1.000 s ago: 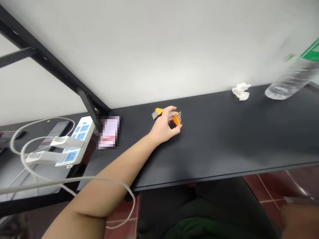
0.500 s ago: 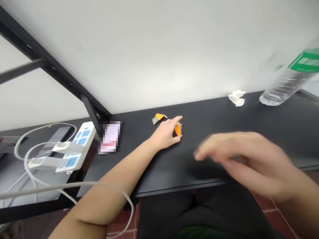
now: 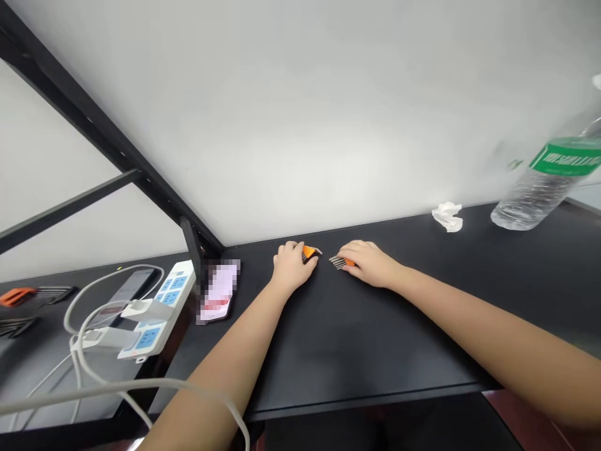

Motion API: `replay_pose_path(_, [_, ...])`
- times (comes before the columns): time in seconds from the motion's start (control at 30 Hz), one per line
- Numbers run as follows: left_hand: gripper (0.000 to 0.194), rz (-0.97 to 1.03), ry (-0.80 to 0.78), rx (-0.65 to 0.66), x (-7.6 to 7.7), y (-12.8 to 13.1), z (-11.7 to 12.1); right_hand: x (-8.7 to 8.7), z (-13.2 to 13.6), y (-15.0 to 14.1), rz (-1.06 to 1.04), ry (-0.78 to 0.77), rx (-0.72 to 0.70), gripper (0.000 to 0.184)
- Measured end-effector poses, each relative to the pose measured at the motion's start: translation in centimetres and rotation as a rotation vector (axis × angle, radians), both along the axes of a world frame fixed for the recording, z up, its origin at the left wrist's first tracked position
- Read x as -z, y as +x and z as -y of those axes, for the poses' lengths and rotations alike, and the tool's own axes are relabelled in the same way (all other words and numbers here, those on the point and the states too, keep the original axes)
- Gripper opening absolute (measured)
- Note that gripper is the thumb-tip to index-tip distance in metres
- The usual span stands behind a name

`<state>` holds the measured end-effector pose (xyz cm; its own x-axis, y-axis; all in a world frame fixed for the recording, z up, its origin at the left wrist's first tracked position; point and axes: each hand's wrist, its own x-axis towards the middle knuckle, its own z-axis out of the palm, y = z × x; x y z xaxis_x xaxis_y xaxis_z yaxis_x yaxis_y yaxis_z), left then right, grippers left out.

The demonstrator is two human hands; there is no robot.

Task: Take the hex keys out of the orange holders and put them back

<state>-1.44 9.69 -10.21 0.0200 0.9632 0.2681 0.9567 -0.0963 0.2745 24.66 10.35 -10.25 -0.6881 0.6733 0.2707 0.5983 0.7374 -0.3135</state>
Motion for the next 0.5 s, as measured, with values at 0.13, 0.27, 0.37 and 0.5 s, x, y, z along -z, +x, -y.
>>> replay_pose_path(0.13, [0.036, 0.184, -0.020, 0.016, 0.1, 0.3, -0.1, 0.5, -1.7, 1.4, -0.039, 0.077, 0.172, 0.035])
replay_pose_path(0.27, [0.048, 0.379, -0.002, 0.221, -0.1, 1.2, 0.9, 0.2, -0.7, 0.5, -0.223, -0.030, 0.059, 0.047])
replay_pose_path(0.37, [0.050, 0.465, 0.026, 0.407, -0.6, 2.5, 2.2, -0.2, 0.4, -0.8, -0.285, -0.202, -0.019, 0.058])
replay_pose_path(0.5, [0.054, 0.401, -0.072, 0.540, -1.5, 3.6, 3.3, -0.5, 0.8, -1.7, -0.271, -0.327, -0.040, 0.039])
